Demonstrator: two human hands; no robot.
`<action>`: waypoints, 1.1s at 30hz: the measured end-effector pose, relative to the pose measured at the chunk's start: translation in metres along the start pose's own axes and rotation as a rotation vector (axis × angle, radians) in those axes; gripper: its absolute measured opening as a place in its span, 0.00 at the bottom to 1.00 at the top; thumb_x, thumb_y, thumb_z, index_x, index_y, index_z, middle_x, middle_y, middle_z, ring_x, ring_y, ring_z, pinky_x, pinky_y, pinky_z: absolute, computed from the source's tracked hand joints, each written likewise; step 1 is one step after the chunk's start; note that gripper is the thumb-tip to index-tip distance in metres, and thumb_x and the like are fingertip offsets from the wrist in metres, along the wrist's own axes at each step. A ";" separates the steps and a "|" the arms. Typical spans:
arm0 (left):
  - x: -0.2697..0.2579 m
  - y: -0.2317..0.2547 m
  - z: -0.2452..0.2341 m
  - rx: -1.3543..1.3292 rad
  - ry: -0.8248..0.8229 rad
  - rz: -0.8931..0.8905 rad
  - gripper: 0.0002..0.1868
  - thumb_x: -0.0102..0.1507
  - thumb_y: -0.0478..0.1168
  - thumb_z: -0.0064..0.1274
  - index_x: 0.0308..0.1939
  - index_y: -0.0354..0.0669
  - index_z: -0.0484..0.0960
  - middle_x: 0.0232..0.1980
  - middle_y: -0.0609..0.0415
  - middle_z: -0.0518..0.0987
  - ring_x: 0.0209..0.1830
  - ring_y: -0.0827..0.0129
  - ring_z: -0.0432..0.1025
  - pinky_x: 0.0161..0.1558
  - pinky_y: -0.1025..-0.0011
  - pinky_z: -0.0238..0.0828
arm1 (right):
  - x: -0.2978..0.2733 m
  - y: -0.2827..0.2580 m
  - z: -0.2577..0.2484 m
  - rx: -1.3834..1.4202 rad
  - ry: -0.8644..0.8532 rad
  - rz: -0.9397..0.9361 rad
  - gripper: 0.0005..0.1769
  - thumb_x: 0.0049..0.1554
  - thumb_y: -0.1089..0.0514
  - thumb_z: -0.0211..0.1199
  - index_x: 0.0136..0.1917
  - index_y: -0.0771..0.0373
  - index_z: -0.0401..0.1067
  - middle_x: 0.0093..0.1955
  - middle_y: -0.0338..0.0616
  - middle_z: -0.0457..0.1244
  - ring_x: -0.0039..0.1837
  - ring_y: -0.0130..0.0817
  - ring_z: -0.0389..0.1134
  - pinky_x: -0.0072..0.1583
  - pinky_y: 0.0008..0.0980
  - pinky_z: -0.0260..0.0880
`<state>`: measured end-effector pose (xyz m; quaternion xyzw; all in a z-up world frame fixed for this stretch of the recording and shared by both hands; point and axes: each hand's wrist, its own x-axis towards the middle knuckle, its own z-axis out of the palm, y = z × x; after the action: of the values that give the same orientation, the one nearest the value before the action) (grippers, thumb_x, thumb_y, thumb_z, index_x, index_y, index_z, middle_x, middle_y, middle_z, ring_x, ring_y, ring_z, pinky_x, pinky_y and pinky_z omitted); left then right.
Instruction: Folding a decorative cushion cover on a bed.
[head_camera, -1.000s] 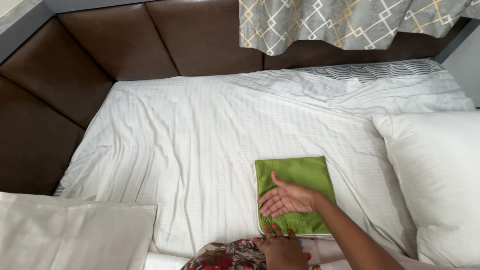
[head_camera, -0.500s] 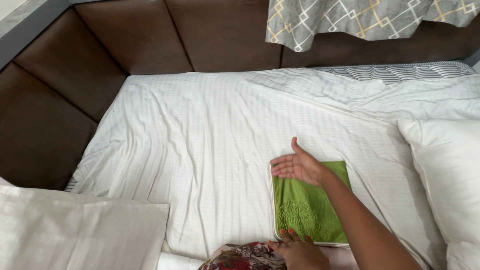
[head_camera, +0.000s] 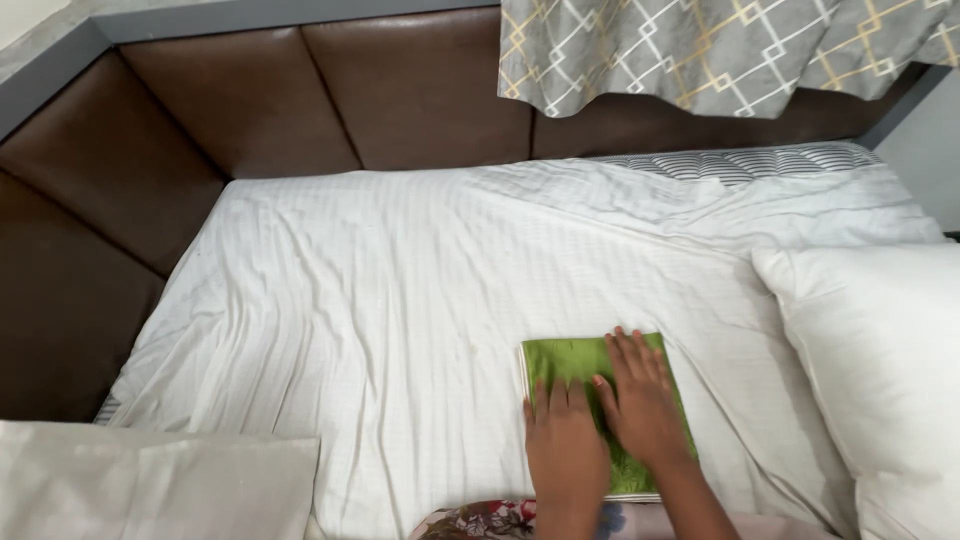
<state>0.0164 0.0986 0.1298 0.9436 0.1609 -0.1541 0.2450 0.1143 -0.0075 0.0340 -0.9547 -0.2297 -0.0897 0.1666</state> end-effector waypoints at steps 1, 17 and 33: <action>0.020 -0.006 0.019 0.004 0.002 0.007 0.26 0.66 0.37 0.43 0.69 0.34 0.69 0.71 0.42 0.70 0.79 0.44 0.54 0.79 0.44 0.41 | 0.001 -0.002 0.003 -0.001 0.007 0.005 0.35 0.62 0.46 0.52 0.77 0.61 0.54 0.81 0.47 0.47 0.83 0.46 0.39 0.79 0.51 0.34; 0.093 -0.037 0.088 0.091 0.424 0.220 0.32 0.71 0.54 0.26 0.78 0.47 0.55 0.82 0.51 0.49 0.83 0.58 0.37 0.78 0.57 0.25 | -0.010 0.034 0.046 -0.167 -0.010 -0.027 0.37 0.64 0.42 0.34 0.82 0.56 0.43 0.86 0.39 0.38 0.84 0.33 0.35 0.80 0.43 0.30; 0.111 -0.060 0.083 0.346 1.094 0.116 0.33 0.69 0.54 0.23 0.76 0.47 0.49 0.82 0.56 0.44 0.81 0.54 0.34 0.73 0.41 0.26 | -0.013 0.050 0.014 -0.330 -0.100 0.185 0.41 0.64 0.37 0.35 0.82 0.60 0.36 0.85 0.46 0.33 0.85 0.40 0.30 0.79 0.47 0.29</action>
<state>0.0758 0.1311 -0.0055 0.9197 0.1847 0.3458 -0.0236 0.1277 -0.0500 0.0039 -0.9894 -0.1311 -0.0627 0.0039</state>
